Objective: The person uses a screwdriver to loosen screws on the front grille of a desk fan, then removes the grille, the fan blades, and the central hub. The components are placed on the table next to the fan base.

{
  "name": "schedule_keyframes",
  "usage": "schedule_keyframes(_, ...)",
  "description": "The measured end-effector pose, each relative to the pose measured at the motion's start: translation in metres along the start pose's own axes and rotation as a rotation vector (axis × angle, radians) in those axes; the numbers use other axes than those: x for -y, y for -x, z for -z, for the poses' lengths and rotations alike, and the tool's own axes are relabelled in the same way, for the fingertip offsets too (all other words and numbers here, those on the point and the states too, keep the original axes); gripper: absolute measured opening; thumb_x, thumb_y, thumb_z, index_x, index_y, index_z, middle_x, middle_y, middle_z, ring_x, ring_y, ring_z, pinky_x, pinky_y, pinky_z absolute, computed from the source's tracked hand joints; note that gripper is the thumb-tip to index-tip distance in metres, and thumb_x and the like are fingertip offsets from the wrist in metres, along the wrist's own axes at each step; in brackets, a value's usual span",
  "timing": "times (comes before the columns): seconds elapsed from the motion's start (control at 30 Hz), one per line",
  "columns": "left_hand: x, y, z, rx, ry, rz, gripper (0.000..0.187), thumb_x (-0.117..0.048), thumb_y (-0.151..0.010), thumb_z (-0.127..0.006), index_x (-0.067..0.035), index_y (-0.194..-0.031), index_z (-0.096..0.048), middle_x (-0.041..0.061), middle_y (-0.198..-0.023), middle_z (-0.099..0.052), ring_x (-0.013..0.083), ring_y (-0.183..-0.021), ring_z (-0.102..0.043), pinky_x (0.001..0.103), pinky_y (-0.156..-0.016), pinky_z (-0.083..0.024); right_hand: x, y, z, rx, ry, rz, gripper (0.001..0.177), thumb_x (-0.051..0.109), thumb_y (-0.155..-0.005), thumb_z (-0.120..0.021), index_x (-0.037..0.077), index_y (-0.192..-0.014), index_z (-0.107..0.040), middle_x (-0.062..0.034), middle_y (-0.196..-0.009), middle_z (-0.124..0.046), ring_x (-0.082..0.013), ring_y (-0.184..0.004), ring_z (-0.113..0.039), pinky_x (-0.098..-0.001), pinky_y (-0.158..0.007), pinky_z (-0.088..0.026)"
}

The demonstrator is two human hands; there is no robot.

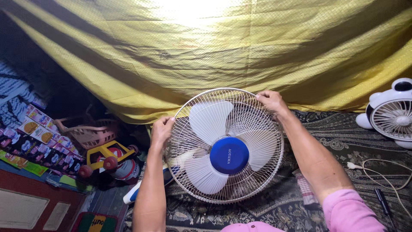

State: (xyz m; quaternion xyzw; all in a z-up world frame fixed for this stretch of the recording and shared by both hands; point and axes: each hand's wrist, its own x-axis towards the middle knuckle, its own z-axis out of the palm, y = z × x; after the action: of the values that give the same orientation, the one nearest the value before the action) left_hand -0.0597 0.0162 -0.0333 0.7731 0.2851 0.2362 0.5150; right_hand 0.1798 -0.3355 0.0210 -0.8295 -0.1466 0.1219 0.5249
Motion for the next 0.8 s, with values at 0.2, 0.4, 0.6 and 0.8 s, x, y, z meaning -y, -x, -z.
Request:
schedule_keyframes(0.2,0.003,-0.002,-0.014,-0.114,-0.008,0.02,0.029,-0.027,-0.097,-0.064,-0.003,-0.109,-0.073,0.006,-0.084,-0.068,0.014,-0.074,-0.059,0.033,-0.069,-0.049,0.002,0.005,-0.008,-0.052,-0.105,-0.081,0.018,0.024,-0.096,-0.066,0.007,-0.099,-0.068,-0.0022,-0.076,-0.059,-0.0113,-0.055,-0.043,-0.0289,-0.047,-0.038)
schedule_keyframes(0.4,0.003,0.004,-0.022,-0.147,0.05,0.033,0.028,-0.028,-0.1,-0.058,-0.003,-0.105,-0.068,0.006,-0.091,-0.063,0.0168,-0.078,-0.058,0.034,-0.072,-0.05,0.001,0.01,-0.015,-0.106,-0.104,0.056,0.017,0.022,-0.098,-0.062,0.005,-0.1,-0.067,-0.0021,-0.079,-0.06,-0.01,-0.06,-0.047,-0.0268,-0.05,-0.043)
schedule_keyframes(0.6,0.012,0.0,-0.023,-0.211,0.059,-0.123,0.026,-0.024,-0.095,-0.066,0.0,-0.102,-0.072,0.009,-0.096,-0.067,0.0188,-0.086,-0.061,0.033,-0.08,-0.05,-0.006,0.009,-0.017,-0.127,-0.034,0.103,0.022,0.026,-0.1,-0.059,0.005,-0.1,-0.068,-0.0053,-0.081,-0.061,-0.0122,-0.062,-0.049,-0.0292,-0.052,-0.044)
schedule_keyframes(0.8,0.017,0.003,-0.022,-0.21,0.147,-0.198,0.022,-0.02,-0.092,-0.069,-0.001,-0.102,-0.076,0.01,-0.102,-0.069,0.0184,-0.092,-0.063,0.032,-0.085,-0.049,-0.022,0.003,-0.017,-0.211,0.002,0.31,0.025,0.025,-0.097,-0.064,0.001,-0.095,-0.072,-0.0096,-0.089,-0.062,-0.018,-0.077,-0.057,-0.0349,-0.064,-0.05)
